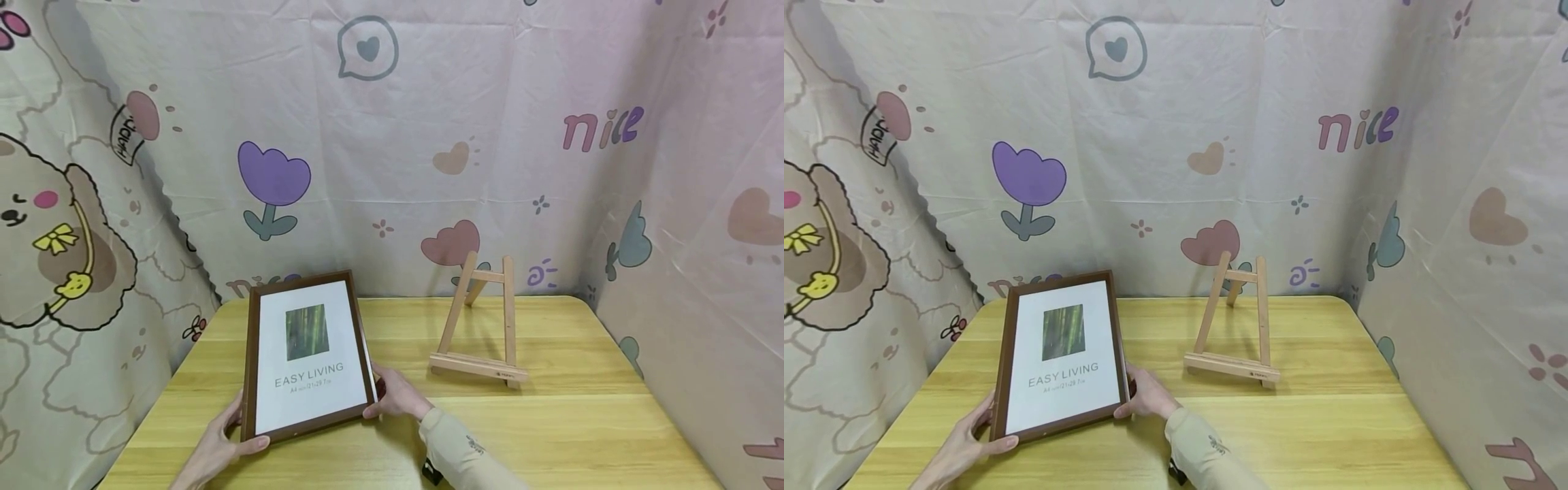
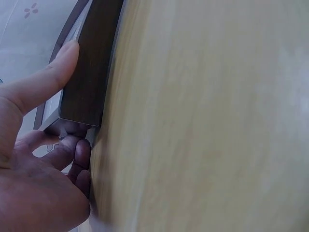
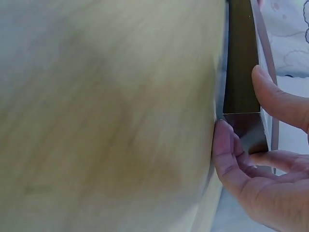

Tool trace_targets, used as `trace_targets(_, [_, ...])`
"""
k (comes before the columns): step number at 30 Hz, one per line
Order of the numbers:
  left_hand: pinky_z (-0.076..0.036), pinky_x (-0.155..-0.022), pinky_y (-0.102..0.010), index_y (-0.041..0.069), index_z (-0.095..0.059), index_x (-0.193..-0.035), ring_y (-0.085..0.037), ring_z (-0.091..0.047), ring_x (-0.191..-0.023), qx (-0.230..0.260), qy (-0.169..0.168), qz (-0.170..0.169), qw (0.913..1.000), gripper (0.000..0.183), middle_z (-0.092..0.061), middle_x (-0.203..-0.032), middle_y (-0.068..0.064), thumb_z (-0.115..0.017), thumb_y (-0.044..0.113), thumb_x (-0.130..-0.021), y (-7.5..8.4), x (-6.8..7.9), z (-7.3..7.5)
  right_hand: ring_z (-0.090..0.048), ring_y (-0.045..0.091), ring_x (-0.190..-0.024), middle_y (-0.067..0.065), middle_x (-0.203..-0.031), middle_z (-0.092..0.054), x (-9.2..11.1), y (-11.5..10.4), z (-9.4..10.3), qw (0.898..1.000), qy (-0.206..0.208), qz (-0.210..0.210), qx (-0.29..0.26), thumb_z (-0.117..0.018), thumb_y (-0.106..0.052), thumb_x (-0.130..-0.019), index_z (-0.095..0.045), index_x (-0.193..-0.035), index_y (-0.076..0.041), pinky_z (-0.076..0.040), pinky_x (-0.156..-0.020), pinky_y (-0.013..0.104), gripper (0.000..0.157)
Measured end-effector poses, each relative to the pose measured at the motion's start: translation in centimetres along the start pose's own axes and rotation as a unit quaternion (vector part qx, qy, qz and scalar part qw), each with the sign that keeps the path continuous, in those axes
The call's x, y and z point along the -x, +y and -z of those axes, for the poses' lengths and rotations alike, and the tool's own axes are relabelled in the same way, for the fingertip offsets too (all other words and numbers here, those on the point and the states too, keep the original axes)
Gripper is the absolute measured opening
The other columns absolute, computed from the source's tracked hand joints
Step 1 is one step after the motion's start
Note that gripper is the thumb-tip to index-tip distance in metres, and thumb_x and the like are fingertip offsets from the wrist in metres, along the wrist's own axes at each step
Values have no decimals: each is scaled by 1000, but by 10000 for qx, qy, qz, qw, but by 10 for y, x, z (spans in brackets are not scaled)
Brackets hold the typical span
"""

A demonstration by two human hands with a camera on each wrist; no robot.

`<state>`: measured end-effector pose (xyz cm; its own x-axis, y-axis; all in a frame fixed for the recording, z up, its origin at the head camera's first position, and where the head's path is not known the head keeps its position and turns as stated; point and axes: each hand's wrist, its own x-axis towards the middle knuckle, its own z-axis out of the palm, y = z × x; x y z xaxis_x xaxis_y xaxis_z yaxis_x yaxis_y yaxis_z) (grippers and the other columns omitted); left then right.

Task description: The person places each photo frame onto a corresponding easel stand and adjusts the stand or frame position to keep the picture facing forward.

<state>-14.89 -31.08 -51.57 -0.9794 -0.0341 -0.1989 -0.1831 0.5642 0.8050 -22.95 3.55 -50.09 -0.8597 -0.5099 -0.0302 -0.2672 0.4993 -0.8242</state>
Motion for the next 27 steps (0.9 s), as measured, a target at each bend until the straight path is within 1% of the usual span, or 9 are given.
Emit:
trace_targets(2, [-37, -110, -64, 9, -7, -163, -9, -50, -111, 11, 17, -6, 10000, 118, -53, -145, -23, -87, 28, -78, 1, 0, 0, -60, 10, -74, 10, -87, -69, 0, 0, 0, 10000, 31, -38, -67, -89, -4, -70, -36, -155, -4, -54, -67, 21, 101])
trace_targets(4, [-41, -110, -55, 10, -7, -163, -3, -49, -105, -15, 46, 8, 10000, 117, -55, -143, -20, -87, 29, -78, 2, 0, 0, -60, 10, -74, 9, -87, -69, 1, 0, -1, 9999, 67, -81, -118, -89, -5, -70, -36, -155, -4, -54, -68, 21, 101])
trace_targets(6, [-44, -105, -47, 11, -8, -163, -1, -50, -103, -57, 77, 22, 10000, 117, -57, -142, -18, -87, 30, -79, 3, 0, 0, -60, 10, -75, 9, -88, -69, 1, 0, -1, 9998, 94, -99, -161, -89, -5, -69, -35, -155, -3, -54, -69, 21, 101])
trace_targets(9, [-48, -94, -31, 11, -9, -163, -3, -53, -102, -18, 110, -15, 9999, 115, -60, -139, -17, -86, 28, -80, 3, 0, 0, -60, 9, -75, 8, -88, -69, 2, 0, -1, 9998, 126, -59, -165, -89, -5, -70, -35, -154, -1, -54, -69, 21, 100])
trace_targets(11, [-48, -88, -24, 10, -9, -163, -4, -55, -100, 58, 124, -11, 9999, 114, -61, -135, -17, -86, 27, -80, 3, 0, 0, -59, 8, -74, 9, -87, -69, 2, 0, -1, 9998, 134, 5, -116, -90, -6, -70, -35, -154, 0, -54, -68, 21, 100])
trace_targets(14, [-50, -82, -19, 7, -7, -162, -4, -57, -97, 169, 113, -50, 9998, 114, -62, -131, -17, -85, 25, -81, 3, 0, 0, -57, 6, -72, 9, -86, -69, 1, 1, 0, 9998, 158, 115, 19, -90, -7, -71, -34, -154, 1, -53, -67, 19, 101])
trace_targets(20, [-50, -90, -14, 5, -5, -162, 7, -52, -102, 131, 176, -68, 9997, 115, -56, -139, -20, -85, 27, -81, 4, 0, -1, -57, 5, -71, 9, -88, -69, 3, 1, 2, 9994, 240, 230, 59, -89, -8, -71, -31, -155, 3, -52, -66, 19, 103])
trace_targets(24, [-49, -91, -10, 3, -4, -161, 10, -52, -102, 166, 213, -169, 9995, 117, -54, -140, -23, -86, 24, -81, 5, 0, -2, -56, 6, -72, 9, -90, -68, 3, 2, 3, 9994, 270, 183, 82, -89, -9, -72, -29, -155, 4, -51, -65, 18, 104])
trace_targets(27, [-48, -91, -7, 6, -3, -162, 12, -52, -102, 240, 239, -159, 9993, 119, -53, -142, -23, -87, 24, -80, 7, 0, -4, -56, 7, -73, 9, -93, -67, 4, 3, 3, 9994, 303, 173, 84, -89, -9, -72, -28, -156, 4, -51, -66, 19, 105])
